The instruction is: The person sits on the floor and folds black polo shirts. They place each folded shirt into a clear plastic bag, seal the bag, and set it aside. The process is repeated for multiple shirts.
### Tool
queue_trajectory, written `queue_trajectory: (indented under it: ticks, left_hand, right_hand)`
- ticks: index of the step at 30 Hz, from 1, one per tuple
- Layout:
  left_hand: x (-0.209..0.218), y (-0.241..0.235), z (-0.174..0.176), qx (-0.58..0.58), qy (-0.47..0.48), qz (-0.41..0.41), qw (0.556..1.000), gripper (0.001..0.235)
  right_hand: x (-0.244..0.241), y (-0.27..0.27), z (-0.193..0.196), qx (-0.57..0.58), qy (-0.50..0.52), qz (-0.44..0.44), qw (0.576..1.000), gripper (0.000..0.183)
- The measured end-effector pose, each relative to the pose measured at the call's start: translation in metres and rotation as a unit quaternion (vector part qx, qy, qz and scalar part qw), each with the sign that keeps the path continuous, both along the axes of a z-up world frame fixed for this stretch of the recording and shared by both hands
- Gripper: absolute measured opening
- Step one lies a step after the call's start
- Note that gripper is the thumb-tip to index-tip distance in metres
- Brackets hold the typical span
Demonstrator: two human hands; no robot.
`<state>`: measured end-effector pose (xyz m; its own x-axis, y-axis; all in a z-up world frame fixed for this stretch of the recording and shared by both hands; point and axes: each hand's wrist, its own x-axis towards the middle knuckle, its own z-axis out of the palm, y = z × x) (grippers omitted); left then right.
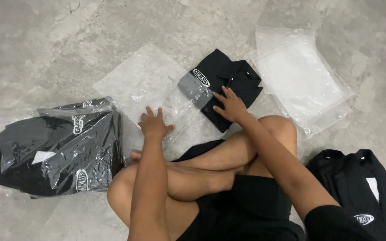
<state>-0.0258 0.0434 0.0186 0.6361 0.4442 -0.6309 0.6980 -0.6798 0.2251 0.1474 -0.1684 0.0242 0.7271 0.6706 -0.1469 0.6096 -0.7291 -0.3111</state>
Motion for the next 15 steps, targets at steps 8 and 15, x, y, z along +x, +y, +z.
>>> queue_trajectory:
  ticks: [8,15]
  left_hand:
    - [0.012,-0.012,-0.013,0.112,0.052,-0.042,0.991,0.083]
    - [0.017,-0.013,-0.042,0.136,0.032,-0.069,0.988,0.077]
  right_hand:
    - [-0.005,-0.011,-0.034,-0.3,0.035,0.009,0.953,0.067]
    - [-0.02,-0.013,-0.025,-0.239,0.025,-0.026,0.97,0.065]
